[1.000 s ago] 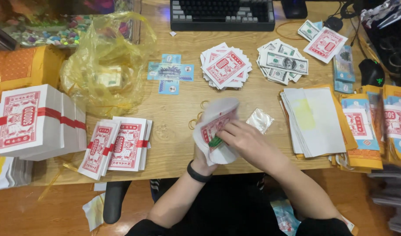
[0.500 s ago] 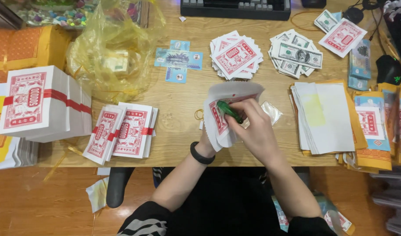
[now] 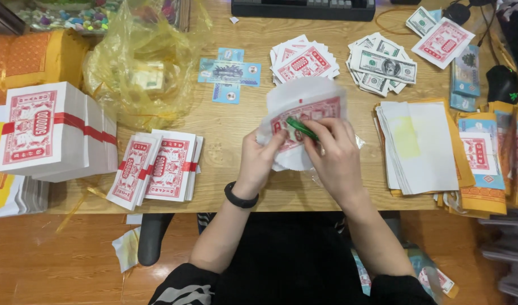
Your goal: The person repeatedly stacks small paper money sheets, aligns them, and secures each bundle with a rubber band. The person also uses a green eraser-like tool to rub the edges of the stacks. The person briefly types on a keyboard at the end.
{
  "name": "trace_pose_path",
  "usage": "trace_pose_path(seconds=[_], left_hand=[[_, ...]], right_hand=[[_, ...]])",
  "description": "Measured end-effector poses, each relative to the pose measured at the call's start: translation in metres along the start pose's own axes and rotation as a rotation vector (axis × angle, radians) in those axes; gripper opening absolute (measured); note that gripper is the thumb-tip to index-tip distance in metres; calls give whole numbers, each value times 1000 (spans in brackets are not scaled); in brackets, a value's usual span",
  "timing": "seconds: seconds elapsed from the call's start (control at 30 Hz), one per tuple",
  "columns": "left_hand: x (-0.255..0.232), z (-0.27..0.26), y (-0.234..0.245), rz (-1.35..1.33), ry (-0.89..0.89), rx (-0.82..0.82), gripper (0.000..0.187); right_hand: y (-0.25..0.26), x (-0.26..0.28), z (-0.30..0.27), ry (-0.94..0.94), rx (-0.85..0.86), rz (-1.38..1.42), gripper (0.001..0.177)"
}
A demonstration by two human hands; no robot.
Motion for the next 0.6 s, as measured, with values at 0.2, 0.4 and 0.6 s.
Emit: trace_pose_path(seconds=[0.2,0.4,0.6], left_hand=[[-52,-3,25,112,-56,-280,22],[-43,-4,-9,-82,-61,-255,21],[0,-8,-40,73,20,-7,23]], right_hand=[[-28,-81,-52,-469,477,160,34],[-23,-107,-73,-451,240,276,34],[-49,-96,-62,-671,-190,1267,55]])
Point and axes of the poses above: each hand's wrist, its own z-axis towards the middle knuckle, its own y-axis out of the back of the hand, x = y × z, the point moved 9 cm from there along z, towards the middle knuckle, and after that the axes turned 5 degrees about x, right-handed, at the moved point
